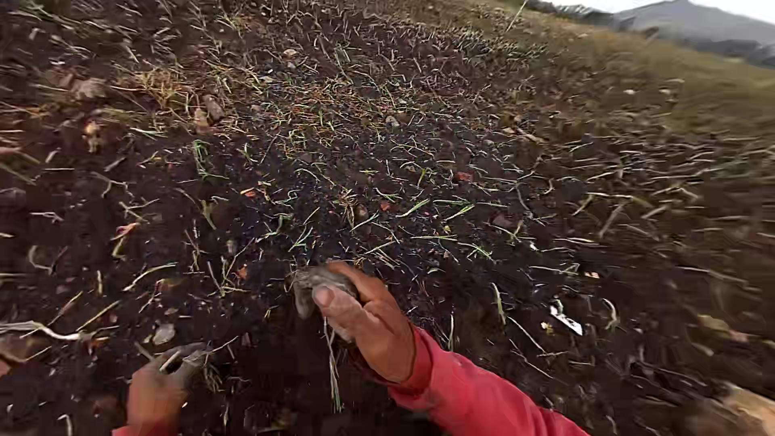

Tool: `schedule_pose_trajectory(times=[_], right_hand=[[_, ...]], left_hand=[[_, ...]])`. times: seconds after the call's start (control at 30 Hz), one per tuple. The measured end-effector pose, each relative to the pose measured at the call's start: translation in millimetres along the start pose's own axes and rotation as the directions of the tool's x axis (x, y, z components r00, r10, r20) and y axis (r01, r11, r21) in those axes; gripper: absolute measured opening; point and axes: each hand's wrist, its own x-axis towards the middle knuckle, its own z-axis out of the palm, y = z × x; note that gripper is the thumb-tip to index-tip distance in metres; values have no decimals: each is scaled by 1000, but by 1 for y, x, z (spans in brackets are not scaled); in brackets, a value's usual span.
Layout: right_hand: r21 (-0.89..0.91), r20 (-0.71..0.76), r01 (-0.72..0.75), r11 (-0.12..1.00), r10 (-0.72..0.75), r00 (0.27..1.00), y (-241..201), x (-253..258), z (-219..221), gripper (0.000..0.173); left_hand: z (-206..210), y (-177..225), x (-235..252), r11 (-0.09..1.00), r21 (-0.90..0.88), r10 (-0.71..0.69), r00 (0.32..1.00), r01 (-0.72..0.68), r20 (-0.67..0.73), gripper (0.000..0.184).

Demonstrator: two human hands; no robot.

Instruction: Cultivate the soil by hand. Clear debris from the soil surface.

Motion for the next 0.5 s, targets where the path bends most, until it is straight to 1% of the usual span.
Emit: schedule_pose_trajectory(times=[0.03,0.1,0.13,0.17,0.2,0.23,0.27,0.3,0.33,0.37,0.4,0.43,0.47,0.5], right_hand=[[109,6,60,992,-61,998,-6,11,9,34],[284,-15,211,935,-216,976,-25,43,31,20],[327,-42,284,901,-287,957,-33,60,44,15],[333,-57,337,881,-338,939,-38,76,58,11],[300,-45,346,889,-349,936,-36,89,73,12],[231,-12,313,921,-319,948,-25,97,91,17],[124,41,247,961,-254,966,-4,100,109,26],[-15,108,164,986,-161,981,27,95,127,34],[-132,178,69,989,-45,983,64,85,142,41],[-202,241,-20,979,70,968,100,68,152,46],[-234,267,-79,969,143,953,128,51,156,48],[-248,252,-78,966,142,957,142,37,153,48],[-234,215,-18,972,70,974,146,30,148,49],[-195,187,26,980,11,982,140,24,140,48]], left_hand=[[-5,-2,2,994,-20,-109,994,109,-25,22],[-19,-17,13,968,12,-249,968,249,-20,20],[-23,-22,19,958,44,-282,959,282,-1,21],[-23,-24,26,953,90,-291,956,289,16,23],[-22,-25,33,948,142,-292,956,286,25,25],[-22,-23,38,942,180,-293,956,284,23,28],[-20,-17,43,939,195,-291,957,284,7,30],[-18,-10,50,940,202,-279,960,275,-11,31],[-14,-1,58,943,203,-265,964,264,-25,32],[-8,7,64,943,215,-250,967,255,-50,31],[1,14,71,938,239,-244,968,251,-58,30],[12,21,77,922,298,-245,969,247,-42,30],[25,27,83,887,397,-258,966,238,-1,29],[40,29,80,828,522,-267,963,206,44,26]])
